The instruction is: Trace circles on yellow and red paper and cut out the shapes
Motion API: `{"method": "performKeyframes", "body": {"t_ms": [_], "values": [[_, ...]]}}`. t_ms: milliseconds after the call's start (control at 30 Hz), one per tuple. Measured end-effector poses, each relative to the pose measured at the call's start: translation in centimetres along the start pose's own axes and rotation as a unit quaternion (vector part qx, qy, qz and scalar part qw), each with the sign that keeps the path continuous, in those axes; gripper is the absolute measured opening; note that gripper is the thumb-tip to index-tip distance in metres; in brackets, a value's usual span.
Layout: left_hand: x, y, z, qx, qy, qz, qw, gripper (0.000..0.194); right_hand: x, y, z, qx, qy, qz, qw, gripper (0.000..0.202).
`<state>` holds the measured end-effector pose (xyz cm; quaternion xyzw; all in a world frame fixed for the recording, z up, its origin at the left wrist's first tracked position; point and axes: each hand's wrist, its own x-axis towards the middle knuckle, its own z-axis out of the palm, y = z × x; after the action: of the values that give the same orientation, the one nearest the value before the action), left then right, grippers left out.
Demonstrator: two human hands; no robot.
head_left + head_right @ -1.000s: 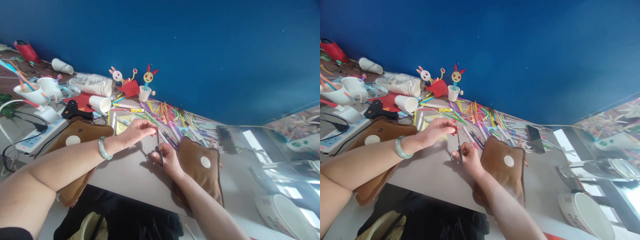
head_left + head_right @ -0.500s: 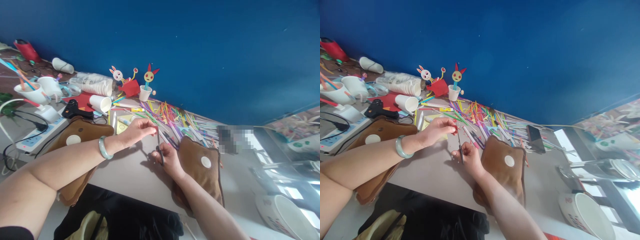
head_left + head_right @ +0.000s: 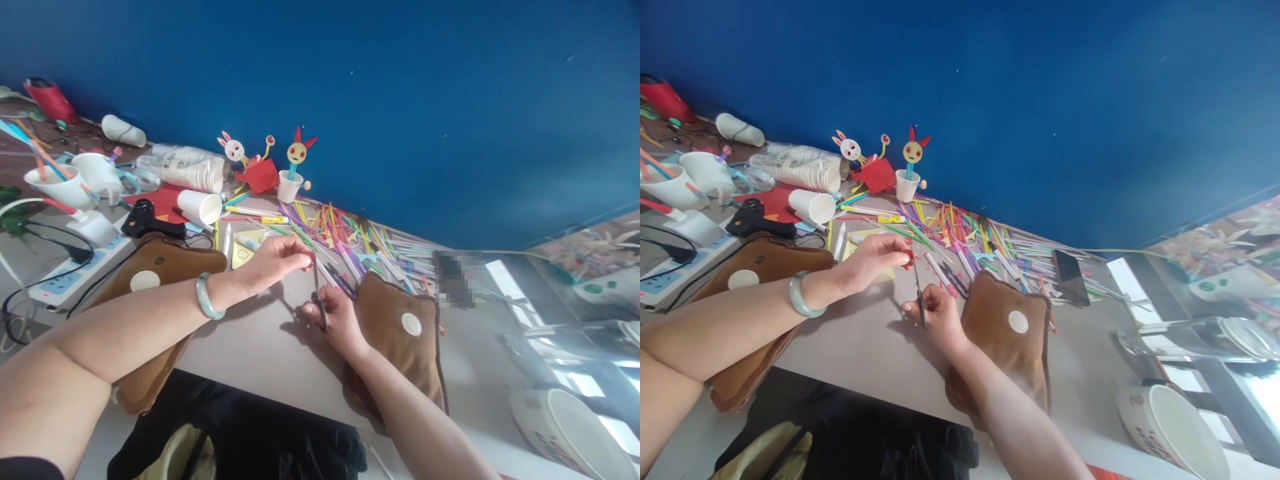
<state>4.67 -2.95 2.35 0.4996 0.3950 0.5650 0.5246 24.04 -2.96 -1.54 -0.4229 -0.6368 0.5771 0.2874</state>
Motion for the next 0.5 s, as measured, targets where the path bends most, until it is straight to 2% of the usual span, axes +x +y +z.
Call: {"method": "performKeyframes", "body": {"t_ms": [500], "values": [[0.10,0.25,-0.11,0.006,0.011,-0.001,1.000,0.009,0.04,-0.21,0.16,0.018,0.004,0.006,1.000,0.060]]}}
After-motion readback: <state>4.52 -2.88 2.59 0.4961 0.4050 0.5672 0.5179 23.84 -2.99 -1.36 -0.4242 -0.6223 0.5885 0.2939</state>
